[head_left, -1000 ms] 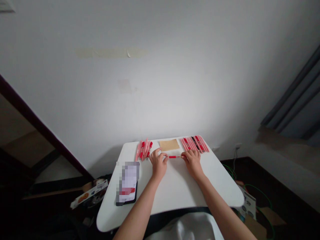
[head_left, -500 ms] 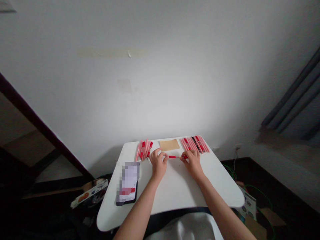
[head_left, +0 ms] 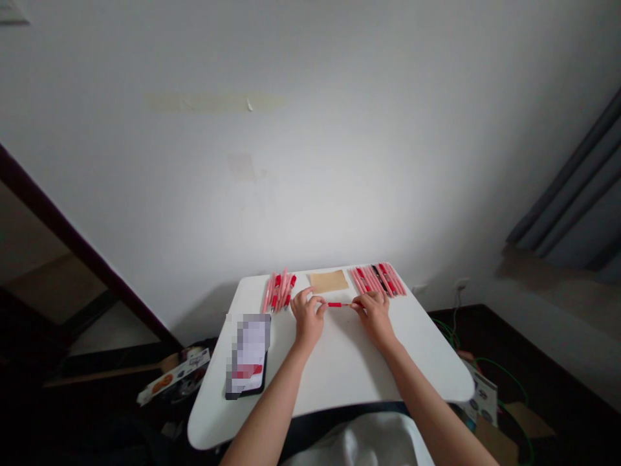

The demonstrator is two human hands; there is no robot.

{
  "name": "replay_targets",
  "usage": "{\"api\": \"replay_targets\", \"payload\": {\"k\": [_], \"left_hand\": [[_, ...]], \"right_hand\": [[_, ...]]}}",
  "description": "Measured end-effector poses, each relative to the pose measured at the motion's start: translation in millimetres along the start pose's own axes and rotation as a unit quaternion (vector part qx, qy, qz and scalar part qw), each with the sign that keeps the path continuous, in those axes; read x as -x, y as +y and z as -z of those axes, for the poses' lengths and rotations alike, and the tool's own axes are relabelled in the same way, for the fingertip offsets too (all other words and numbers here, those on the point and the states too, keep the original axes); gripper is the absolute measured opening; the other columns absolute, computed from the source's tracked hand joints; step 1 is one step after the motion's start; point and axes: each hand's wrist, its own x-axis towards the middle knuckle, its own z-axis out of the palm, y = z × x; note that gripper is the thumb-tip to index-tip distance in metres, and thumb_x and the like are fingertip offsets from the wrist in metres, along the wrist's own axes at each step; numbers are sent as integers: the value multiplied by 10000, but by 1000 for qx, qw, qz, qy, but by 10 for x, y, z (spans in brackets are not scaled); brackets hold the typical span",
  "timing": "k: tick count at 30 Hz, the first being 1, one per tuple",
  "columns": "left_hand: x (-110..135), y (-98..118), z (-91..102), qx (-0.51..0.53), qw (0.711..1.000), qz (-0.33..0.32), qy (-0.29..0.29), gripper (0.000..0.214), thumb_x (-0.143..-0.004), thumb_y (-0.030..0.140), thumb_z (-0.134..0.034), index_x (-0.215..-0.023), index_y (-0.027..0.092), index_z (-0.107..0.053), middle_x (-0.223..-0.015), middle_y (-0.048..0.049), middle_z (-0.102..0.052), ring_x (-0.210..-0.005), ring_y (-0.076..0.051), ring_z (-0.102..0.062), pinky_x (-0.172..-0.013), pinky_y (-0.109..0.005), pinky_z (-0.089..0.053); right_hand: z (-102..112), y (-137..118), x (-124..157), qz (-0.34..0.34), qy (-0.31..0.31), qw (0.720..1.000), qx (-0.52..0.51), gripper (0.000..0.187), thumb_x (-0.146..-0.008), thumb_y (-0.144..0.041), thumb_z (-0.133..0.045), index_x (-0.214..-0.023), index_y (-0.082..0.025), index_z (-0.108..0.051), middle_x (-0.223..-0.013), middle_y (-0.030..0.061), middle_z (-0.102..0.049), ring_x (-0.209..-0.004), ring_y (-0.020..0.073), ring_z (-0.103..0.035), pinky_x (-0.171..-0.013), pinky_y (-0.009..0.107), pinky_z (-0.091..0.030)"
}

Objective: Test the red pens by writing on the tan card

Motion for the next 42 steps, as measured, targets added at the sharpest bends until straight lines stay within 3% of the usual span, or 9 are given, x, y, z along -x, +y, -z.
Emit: {"api": "replay_targets", "payload": {"k": [7, 12, 16, 20, 31, 38, 42], "left_hand": [[-13, 30, 32, -2, 1000, 10, 5, 16, -794, 225, -628, -801, 233, -640, -1162, -59, -579, -1144, -245, -485, -1001, -461, -360], [-25, 21, 40, -11, 1000, 24, 10, 18, -798, 233, -626, -790, 228, -641, -1148, -57, -593, -1131, -250, -497, -995, -469, -357], [-21, 6, 29, -15, 999, 32, 16, 28, -804, 241, -624, -785, 227, -639, -1152, -54, -596, -1143, -255, -488, -1010, -488, -339], [-16, -7, 15, -10, 999, 28, 19, 27, -797, 235, -632, -772, 224, -633, -1139, -54, -597, -1129, -254, -491, -1012, -489, -342], [-13, 15, 9, 20, 999, 4, 34, 33, -821, 227, -585, -805, 219, -613, -1118, -65, -586, -1102, -236, -511, -979, -446, -387], [-3, 19, 27, -16, 999, 40, 25, 59, -823, 267, -594, -800, 225, -627, -1132, -68, -600, -1122, -255, -501, -1001, -493, -341], [0, 25, 28, -20, 998, 51, 24, 53, -819, 255, -598, -791, 221, -627, -1138, -68, -600, -1138, -256, -492, -1009, -500, -324]], "right_hand": [[24, 8, 16, 19, -11, 1000, 12, 346, -971, -376, -385, -809, -260, -669, -843, 30, -687, -975, 225, -525, -1069, 570, -115], [7, 19, 17, 23, 21, 999, 14, 216, -906, -433, -524, -980, -281, -658, -928, 38, -702, -1014, 246, -523, -1063, 561, -142], [17, -9, 13, 17, 41, 999, 14, 172, -872, -407, -586, -942, -257, -631, -929, 26, -699, -1012, 239, -523, -1064, 530, -170], [46, -33, 10, 17, 48, 999, 20, 146, -899, -382, -547, -897, -273, -645, -894, 17, -698, -1000, 238, -522, -1062, 529, -158], [21, 9, 8, 1, 22, 999, 44, 310, -963, -397, -406, -886, -267, -677, -923, 38, -675, -1007, 232, -495, -1056, 523, -175], [19, 10, 2, 18, 23, 999, 33, 218, -892, -404, -547, -1050, -278, -629, -1014, 52, -671, -1050, 254, -497, -1031, 503, -227], [26, 2, 5, 24, 23, 999, 39, 144, -895, -353, -540, -967, -285, -645, -978, 40, -673, -1032, 251, -499, -1033, 508, -209]]}}
